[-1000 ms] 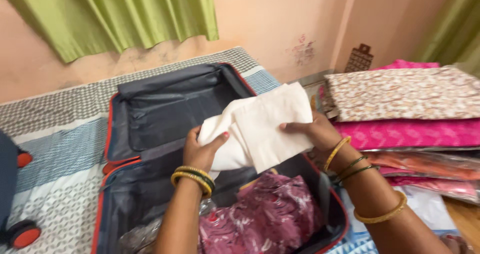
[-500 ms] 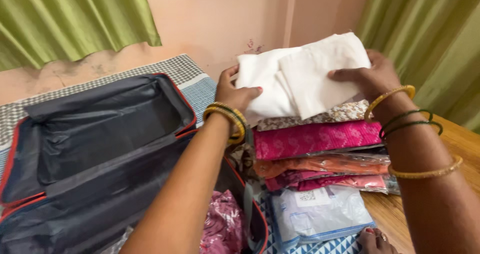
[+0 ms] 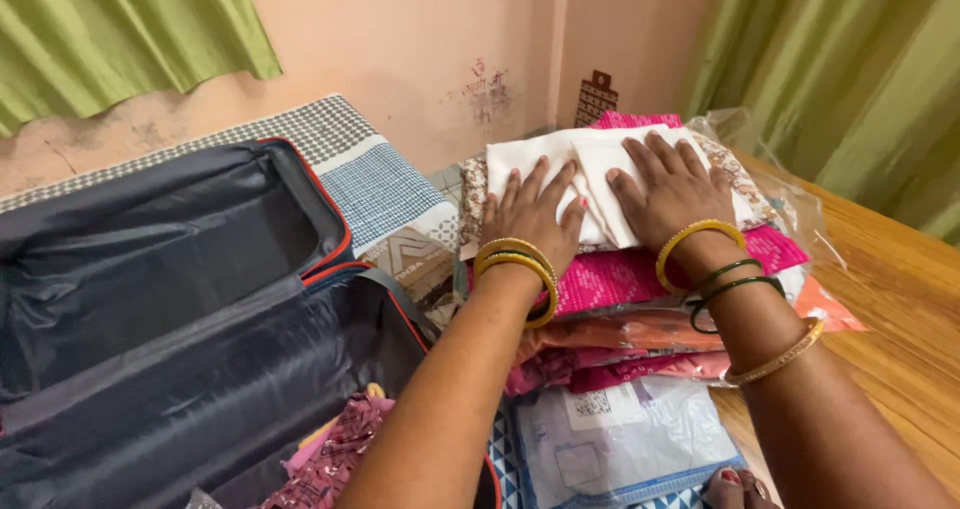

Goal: The person removes clothes and packaged items from a suitcase, wipes the inside of the suitcase with a cloth, and places clothes and packages into the suitcase.

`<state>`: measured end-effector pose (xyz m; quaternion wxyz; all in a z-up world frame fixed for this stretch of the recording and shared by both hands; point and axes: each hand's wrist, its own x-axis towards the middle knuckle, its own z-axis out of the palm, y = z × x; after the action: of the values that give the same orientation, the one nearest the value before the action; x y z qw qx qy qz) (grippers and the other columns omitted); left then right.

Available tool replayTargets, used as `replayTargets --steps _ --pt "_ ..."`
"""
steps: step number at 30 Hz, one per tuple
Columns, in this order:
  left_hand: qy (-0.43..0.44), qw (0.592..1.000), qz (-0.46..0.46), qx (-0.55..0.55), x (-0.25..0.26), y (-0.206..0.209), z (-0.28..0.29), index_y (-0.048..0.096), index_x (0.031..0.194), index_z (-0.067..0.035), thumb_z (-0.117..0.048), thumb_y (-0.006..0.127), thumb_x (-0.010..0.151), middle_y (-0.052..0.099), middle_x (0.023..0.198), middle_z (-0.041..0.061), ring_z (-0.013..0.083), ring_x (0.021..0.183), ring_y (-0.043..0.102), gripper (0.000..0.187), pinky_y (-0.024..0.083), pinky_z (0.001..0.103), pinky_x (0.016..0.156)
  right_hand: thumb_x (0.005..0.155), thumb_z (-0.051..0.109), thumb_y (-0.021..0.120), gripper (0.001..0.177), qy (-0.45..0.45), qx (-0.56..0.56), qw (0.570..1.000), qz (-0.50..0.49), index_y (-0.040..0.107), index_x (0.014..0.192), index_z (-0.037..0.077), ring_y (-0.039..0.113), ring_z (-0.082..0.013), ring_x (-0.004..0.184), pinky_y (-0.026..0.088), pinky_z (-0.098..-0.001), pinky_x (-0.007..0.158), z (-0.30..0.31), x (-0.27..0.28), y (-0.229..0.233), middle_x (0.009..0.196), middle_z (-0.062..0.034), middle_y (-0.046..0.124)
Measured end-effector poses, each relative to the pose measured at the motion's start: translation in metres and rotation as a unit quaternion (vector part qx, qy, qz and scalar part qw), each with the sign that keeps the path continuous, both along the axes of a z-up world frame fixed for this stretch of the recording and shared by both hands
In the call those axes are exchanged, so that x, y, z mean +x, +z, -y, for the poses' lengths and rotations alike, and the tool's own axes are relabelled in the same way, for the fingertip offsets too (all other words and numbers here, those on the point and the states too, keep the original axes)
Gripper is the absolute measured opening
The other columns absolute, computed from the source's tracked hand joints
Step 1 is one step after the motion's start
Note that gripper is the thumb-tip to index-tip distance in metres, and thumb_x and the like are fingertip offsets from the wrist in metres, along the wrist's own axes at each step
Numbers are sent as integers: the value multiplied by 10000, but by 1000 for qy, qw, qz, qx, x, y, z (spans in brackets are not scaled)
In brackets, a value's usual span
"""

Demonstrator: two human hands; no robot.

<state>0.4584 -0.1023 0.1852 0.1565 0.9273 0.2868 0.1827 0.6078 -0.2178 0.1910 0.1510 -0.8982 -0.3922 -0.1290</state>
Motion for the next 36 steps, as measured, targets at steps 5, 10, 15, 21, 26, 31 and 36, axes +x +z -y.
replayTargets --steps 5,10,15,21,26,31,36 --pt "-26 1000 -13 -7 -21 6 -9 345 1552 -377 -545 407 993 235 1676 -5 294 1533 212 587 165 555 1218 979 641 312 696 1 -24 1000 -17 348 1573 280 194 -274 1543 161 -645 1190 -2 -2 14 1683 5 237" --pt "-44 976 213 21 -119 -39 -43 525 1437 -126 -347 632 953 516 1512 150 354 1394 476 543 367 449 1170 990 526 480 608 3 92 988 126 515 1482 171 333 -353 1446 220 -671 1100 1 -51 38 1592 -99 404" --pt "78 987 136 -47 -273 -129 -83 593 1371 -172 -319 740 827 606 1371 118 356 1281 553 582 434 420 1088 823 259 718 380 244 214 944 54 715 1142 54 638 -396 1089 492 -456 970 -42 -155 25 1132 -186 713" --pt "213 941 -126 -229 -395 -187 -76 459 1492 -175 -600 858 709 438 1536 155 326 1412 476 977 392 393 1183 746 368 805 504 315 -127 929 -144 700 1192 158 668 -375 1099 535 -473 951 -98 -285 -60 1121 -166 712" --pt "136 931 -193 -280 -419 -172 -53 545 1420 -161 -711 852 625 516 1463 158 330 1371 505 1013 402 412 1160 591 337 925 878 287 -294 894 -178 553 1366 160 627 -384 1194 527 -443 1015 -100 -313 -99 1302 -179 596" --pt "72 914 -206 -341 -425 -164 -60 669 1281 -123 -645 829 587 714 1243 139 331 1209 671 883 485 390 1084 564 286 925 985 250 -277 906 -202 517 1458 231 608 -388 1236 520 -438 1039 -101 -298 -119 1397 -120 512" --pt "-6 930 -188 -316 -432 -177 -75 743 1161 -115 -589 794 629 754 1203 158 326 1134 701 715 522 393 1019 491 160 946 775 324 -238 891 -210 691 1220 98 651 -316 1165 540 -352 1029 -101 -287 -130 1278 -115 612"
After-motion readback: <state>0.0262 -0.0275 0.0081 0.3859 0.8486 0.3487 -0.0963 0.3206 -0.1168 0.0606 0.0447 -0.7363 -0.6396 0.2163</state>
